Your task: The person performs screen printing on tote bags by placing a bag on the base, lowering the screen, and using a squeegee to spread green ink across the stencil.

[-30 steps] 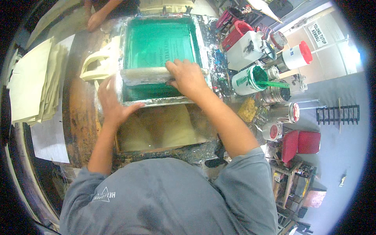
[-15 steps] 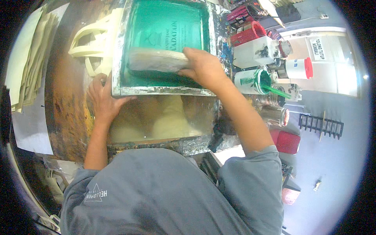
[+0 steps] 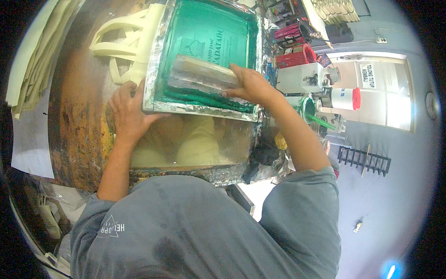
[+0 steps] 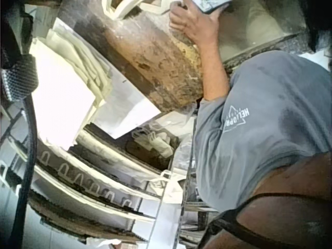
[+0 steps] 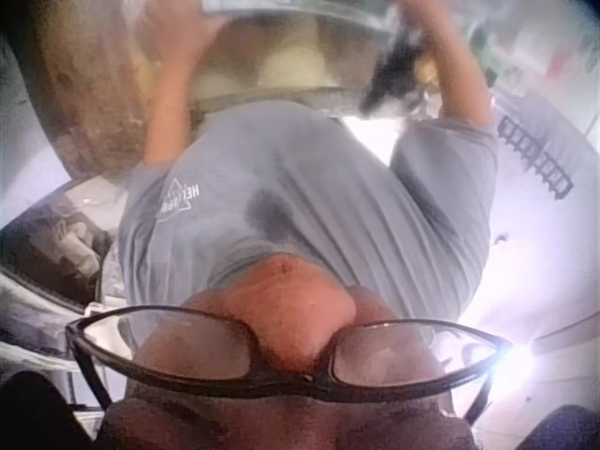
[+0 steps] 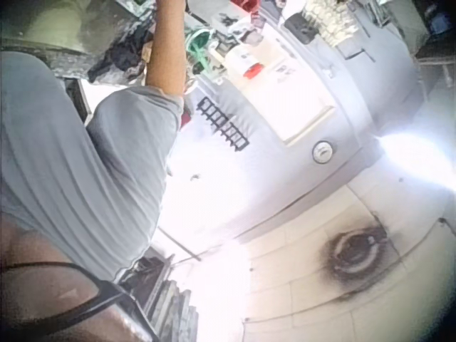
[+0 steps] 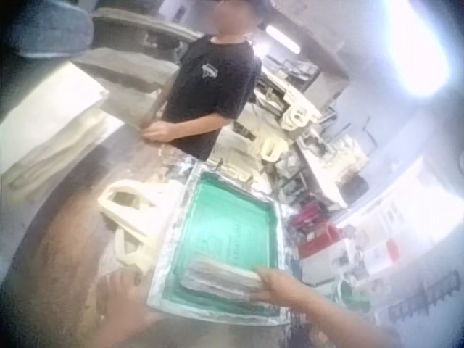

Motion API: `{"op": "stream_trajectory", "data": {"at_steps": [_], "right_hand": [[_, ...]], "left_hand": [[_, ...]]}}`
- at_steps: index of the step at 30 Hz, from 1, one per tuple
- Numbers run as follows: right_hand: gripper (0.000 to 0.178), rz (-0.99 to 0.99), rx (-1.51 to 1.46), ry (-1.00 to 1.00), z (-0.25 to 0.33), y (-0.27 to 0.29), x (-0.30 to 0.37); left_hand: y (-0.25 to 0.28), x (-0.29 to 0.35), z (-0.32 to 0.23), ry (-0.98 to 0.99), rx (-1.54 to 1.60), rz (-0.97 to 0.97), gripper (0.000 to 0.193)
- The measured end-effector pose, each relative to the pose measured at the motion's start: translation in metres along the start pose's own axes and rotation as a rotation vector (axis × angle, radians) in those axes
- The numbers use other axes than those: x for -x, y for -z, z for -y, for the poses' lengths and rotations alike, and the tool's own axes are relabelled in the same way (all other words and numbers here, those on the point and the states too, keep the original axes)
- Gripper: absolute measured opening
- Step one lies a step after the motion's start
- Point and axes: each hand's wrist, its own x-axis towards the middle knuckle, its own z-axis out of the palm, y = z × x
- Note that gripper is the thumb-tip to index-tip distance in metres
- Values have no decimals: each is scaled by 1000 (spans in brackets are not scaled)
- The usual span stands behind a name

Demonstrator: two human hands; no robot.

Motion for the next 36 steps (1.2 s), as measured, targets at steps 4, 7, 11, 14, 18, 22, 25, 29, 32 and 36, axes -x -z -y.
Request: {"op": "stream_trajectory", "data": {"at_steps": [4,7,11,14,18,22,25,29,32,36], "right_hand": [[73,17,-49,-20,-3,-2,4],[72,84,-70,-29,-8,0,-1],[73,298,-255,-16,-21,8,-35],[77,493,-452,-12,-26,10,-58],[79,709,-544,-99,-32,12,-77],[79,893,-754,-231,-37,23,-87],[81,790,-820,-140,-38,48,-86],[80,368,-744,-13,-44,114,-74],[73,-37,-451,66,-51,135,-80],[86,-366,-306,128,-58,118,-97]], "left_hand": [[-2,2,1,-35,-30,-25,111],[-1,1,0,-41,-29,-15,111],[3,-1,-2,-41,-25,-15,110],[4,-1,-2,-36,-10,-30,111],[2,-1,-1,-24,-14,-17,110],[-1,-1,-2,-20,-11,5,110],[-1,-2,-2,-44,-33,-12,112],[-1,-2,-1,-60,-48,-35,111],[-2,-2,0,-80,-45,-51,112],[-3,-2,0,-67,-47,-42,114]]}}
